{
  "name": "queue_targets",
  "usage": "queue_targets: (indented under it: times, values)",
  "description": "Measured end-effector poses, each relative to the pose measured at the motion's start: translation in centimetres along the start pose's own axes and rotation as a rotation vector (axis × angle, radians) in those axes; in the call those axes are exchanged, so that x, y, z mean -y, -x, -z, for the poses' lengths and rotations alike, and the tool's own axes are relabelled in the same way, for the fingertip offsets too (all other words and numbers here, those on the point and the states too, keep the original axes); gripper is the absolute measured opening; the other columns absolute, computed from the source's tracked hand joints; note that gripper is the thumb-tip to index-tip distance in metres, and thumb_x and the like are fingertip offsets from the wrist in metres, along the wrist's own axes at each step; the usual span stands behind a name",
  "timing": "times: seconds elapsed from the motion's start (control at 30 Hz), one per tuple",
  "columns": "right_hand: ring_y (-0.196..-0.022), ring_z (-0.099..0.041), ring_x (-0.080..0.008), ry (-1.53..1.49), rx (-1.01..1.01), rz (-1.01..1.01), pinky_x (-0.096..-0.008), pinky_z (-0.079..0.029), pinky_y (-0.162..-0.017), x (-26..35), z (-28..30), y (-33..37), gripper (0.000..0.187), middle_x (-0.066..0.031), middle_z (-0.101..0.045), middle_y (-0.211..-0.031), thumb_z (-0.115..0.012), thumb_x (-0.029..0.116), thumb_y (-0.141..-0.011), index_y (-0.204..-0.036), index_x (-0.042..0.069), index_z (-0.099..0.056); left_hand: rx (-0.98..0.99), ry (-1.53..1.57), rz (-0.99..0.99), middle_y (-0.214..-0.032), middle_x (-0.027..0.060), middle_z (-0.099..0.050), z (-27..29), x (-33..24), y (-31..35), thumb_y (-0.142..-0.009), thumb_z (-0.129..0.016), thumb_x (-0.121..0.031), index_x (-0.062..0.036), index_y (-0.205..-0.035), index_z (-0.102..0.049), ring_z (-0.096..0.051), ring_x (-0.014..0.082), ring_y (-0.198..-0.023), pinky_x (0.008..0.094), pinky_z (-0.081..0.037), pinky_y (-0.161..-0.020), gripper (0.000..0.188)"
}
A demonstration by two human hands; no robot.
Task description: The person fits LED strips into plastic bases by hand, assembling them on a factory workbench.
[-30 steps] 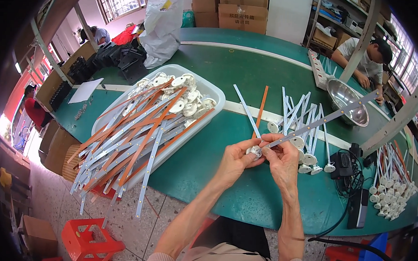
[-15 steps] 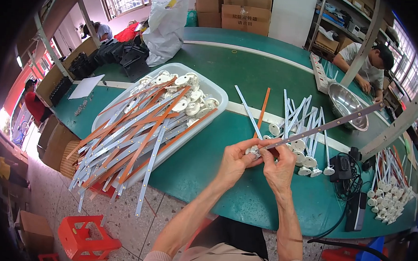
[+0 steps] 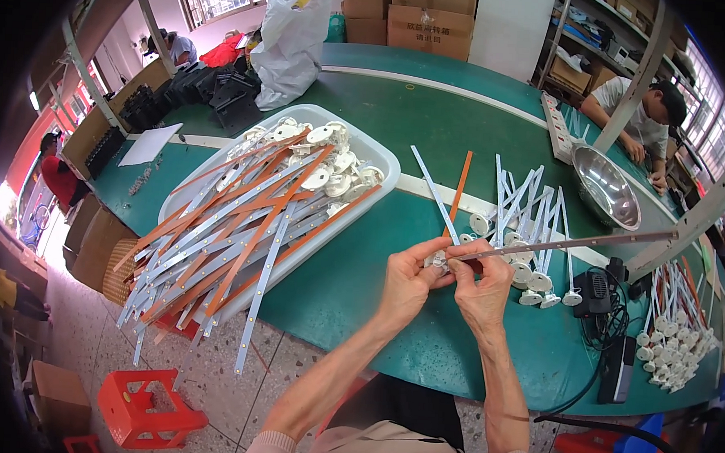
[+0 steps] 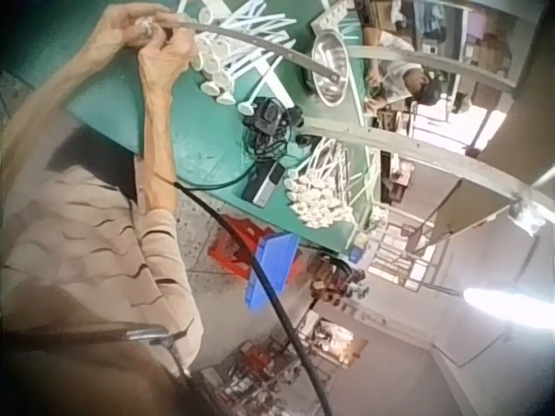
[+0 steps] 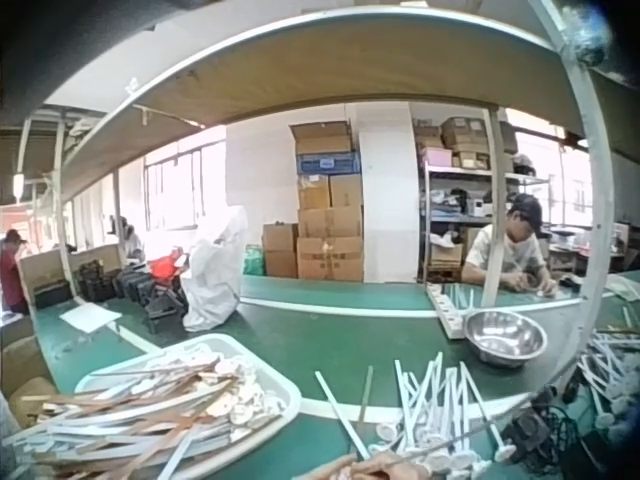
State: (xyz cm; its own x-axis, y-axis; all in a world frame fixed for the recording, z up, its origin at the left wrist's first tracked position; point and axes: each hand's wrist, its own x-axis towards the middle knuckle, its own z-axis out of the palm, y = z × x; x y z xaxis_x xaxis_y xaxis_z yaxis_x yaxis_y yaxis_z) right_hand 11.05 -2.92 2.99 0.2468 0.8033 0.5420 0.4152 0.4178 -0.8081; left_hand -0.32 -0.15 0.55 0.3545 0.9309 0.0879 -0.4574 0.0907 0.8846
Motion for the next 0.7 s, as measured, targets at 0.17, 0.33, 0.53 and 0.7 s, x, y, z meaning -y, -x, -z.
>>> queue_targets:
  times: [0.17,0.33,0.53,0.7]
  values:
    - [-0.064,-0.063,-0.0188,0.044,0.007,0.028,-0.0279,-0.049,-0.057,-0.08,-0.28,-0.02,0.013,-0.0095,-0.061,-0.070,-0.056,-0.012,-0.072,-0.078,-0.002,-0.060,-0.026,-0.038,-0.007,-0.110,0.0136,-0.059,-0.16,-0.12,0.15,-0.086,-0.045,0.012,0.0056,-0.120,-0.053,-0.061,0.0189,-0.096,0.0294,-0.056,-0.083,0.036]
    - [-0.062,-0.063,-0.0187,0.002,-0.008,0.002,-0.0278,-0.049,-0.056,0.15,-0.49,-0.02,0.013,-0.0093,-0.061,-0.069,-0.055,-0.012,-0.072,-0.078,-0.002,-0.060,-0.032,-0.017,-0.030,-0.107,0.0132,-0.060,-0.34,-0.37,0.25,-0.086,-0.044,0.013,0.0045,-0.119,-0.054,-0.062,0.0192,-0.094,0.0301,-0.056,-0.083,0.036]
    - [-0.064,-0.064,-0.0124,0.029,0.041,-0.005,-0.0236,-0.051,-0.059,0.10,-0.24,-0.17,0.012,-0.0062,-0.064,-0.072,-0.056,-0.012,-0.075,-0.081,-0.003,-0.062,-0.013,-0.029,-0.032,-0.109,0.0138,-0.060,0.03,-0.05,0.07,-0.086,-0.045,0.012,0.0048,-0.120,-0.053,-0.061,0.0192,-0.096,0.0307,-0.056,-0.083,0.035]
    - [-0.067,-0.065,-0.0136,0.006,0.011,-0.017,-0.0244,-0.052,-0.061,0.47,0.13,0.20,0.012,-0.0079,-0.066,-0.077,-0.057,-0.011,-0.075,-0.083,-0.003,-0.062,0.050,0.001,0.015,-0.112,0.0141,-0.058,0.33,-0.07,-0.03,-0.086,-0.045,0.011,0.0048,-0.123,-0.051,-0.060,0.0202,-0.099,0.0313,-0.055,-0.085,0.037]
